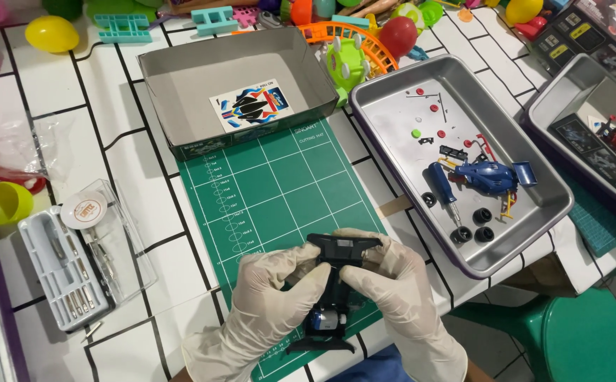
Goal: The person assembles a black plastic toy vehicle on a green cutting mat. They use a screwdriver to tighten screws on the chassis, then attach wheels and other small components by hand. The person picks up parts from a nearby tray and fits them onto the main body of the toy.
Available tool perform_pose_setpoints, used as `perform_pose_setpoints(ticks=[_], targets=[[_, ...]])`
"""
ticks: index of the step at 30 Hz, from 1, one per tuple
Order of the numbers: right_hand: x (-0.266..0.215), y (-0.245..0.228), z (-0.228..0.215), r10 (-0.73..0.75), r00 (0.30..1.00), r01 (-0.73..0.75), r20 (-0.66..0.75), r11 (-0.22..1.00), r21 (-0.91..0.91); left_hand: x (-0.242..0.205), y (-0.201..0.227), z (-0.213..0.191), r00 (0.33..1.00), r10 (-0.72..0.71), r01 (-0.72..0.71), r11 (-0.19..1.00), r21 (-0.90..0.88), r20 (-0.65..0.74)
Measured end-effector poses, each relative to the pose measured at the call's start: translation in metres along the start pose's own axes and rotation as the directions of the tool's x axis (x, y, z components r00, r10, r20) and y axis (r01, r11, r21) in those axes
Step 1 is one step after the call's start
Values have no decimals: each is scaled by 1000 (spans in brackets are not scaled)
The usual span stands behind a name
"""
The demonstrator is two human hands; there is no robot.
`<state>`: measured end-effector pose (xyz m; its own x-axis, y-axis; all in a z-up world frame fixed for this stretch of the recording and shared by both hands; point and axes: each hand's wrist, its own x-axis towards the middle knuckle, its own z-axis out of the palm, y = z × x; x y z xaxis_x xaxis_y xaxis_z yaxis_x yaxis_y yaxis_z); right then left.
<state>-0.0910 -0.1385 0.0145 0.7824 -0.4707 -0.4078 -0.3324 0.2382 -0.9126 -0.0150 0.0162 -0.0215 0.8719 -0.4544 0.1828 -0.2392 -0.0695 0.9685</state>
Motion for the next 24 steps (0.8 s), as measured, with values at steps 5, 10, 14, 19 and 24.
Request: perform_pose_setpoints(ticks=[5, 10, 14, 19, 24], targets=[[0, 0, 2, -57, 998, 57, -30, 998, -3, -4, -10, 2, 1000, -3, 3, 1000, 6, -18], [-1, 5, 3, -148, 989, 145, 31, 987, 73, -1, -3, 0, 996, 83, -83, 996, 23, 18], [-3, 1, 5, -100, 995, 99, 8, 994, 38, -2, -3, 0, 997, 72, -72, 997, 12, 28], [3, 7, -2, -96, 994, 94, 43, 994, 60, -3, -13, 5, 997, 37, -38, 999, 10, 64], [6, 10, -13, -118, 984, 111, 131, 992, 61, -1, -10, 3, 995, -48, 54, 996, -67, 90]])
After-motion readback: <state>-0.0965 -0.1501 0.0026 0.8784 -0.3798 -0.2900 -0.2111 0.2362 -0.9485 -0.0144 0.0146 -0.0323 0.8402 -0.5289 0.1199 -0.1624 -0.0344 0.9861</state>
